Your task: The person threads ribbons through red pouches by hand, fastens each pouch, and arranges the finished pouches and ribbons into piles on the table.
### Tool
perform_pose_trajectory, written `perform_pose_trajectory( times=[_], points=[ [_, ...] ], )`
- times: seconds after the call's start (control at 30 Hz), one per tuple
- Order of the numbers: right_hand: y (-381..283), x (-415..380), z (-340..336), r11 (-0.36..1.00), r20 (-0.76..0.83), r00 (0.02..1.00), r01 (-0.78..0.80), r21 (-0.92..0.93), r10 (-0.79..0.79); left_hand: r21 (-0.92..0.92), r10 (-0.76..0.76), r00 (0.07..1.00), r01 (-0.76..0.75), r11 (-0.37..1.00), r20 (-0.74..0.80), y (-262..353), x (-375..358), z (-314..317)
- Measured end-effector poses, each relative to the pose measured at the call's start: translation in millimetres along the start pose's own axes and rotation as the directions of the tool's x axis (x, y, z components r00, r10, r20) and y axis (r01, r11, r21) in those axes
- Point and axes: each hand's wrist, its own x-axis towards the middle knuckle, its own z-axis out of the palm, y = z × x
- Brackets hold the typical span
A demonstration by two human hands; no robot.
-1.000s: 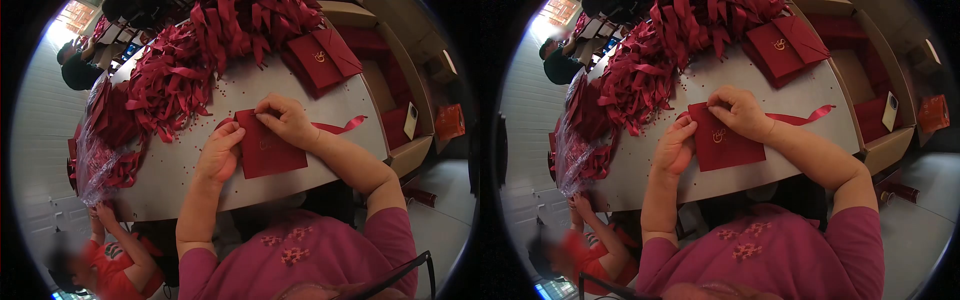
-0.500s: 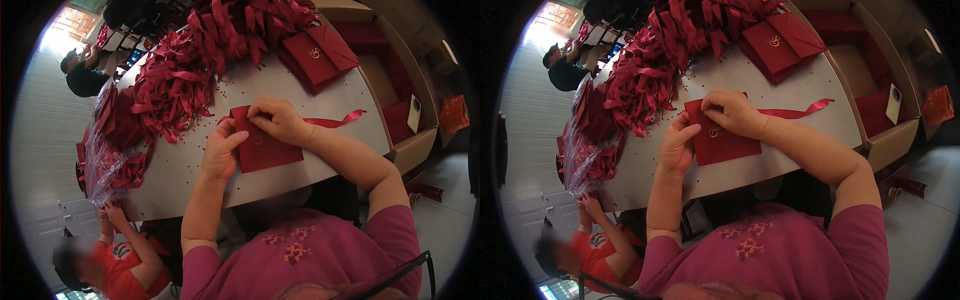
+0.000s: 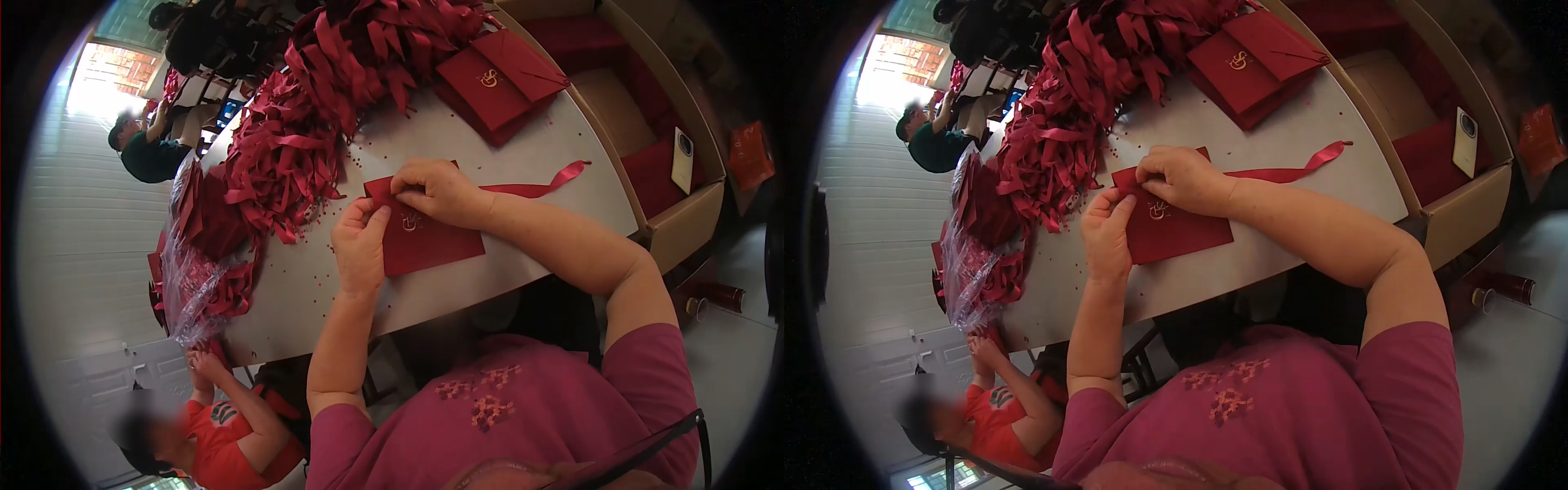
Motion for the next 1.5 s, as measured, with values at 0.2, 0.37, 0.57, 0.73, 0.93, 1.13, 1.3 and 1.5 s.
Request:
perform_pose_trajectory(
  times=[0.2,0.37,0.57,0.73,0.93,1.13,1.3,1.5],
  points=[
    [1.2,-0.7,1.0,0.996,0.056,0.996,0.078,-0.034,-0.076,-0.007,-0.046,0.997,0.046,0.999,-0.055,3.2,17.2,-3.2],
    [-1.2,-2.3,1.1,0.991,0.018,0.992,0.127,-0.046,-0.126,-0.108,-0.1,0.989,0.088,0.99,-0.105,6.1,16.6,-2.3],
    [-10.1,-2.2,-6.4,0.982,0.03,0.987,0.162,-0.094,-0.159,-0.001,-0.129,0.99,0.129,0.992,-0.06,3.5,4.7,6.1],
    [-15.4,-3.3,-15.0,0.94,0.104,0.966,0.256,-0.224,-0.238,0.141,-0.004,0.998,0.013,0.99,-0.066,-1.2,2.0,14.5],
    [-22.8,-8.5,-13.6,0.796,0.176,0.918,0.396,-0.457,-0.356,0.584,0.174,0.982,-0.096,0.806,-0.079,-4.4,2.6,21.6],
    [-39.6,-14.5,-15.3,0.801,0.179,0.953,0.302,-0.517,-0.244,0.252,-0.009,0.997,0.028,0.967,-0.075,0.0,-1.1,30.9],
    [-17.3,-3.5,-21.7,0.984,0.034,0.996,0.093,-0.154,-0.088,0.259,-0.005,0.999,0.017,0.966,-0.045,0.1,-1.9,28.4],
    [-13.3,1.9,-26.3,0.998,0.126,0.992,0.009,-0.059,-0.001,0.215,-0.211,0.977,0.214,0.953,-0.035,13.0,-1.6,28.6]
  ],
)
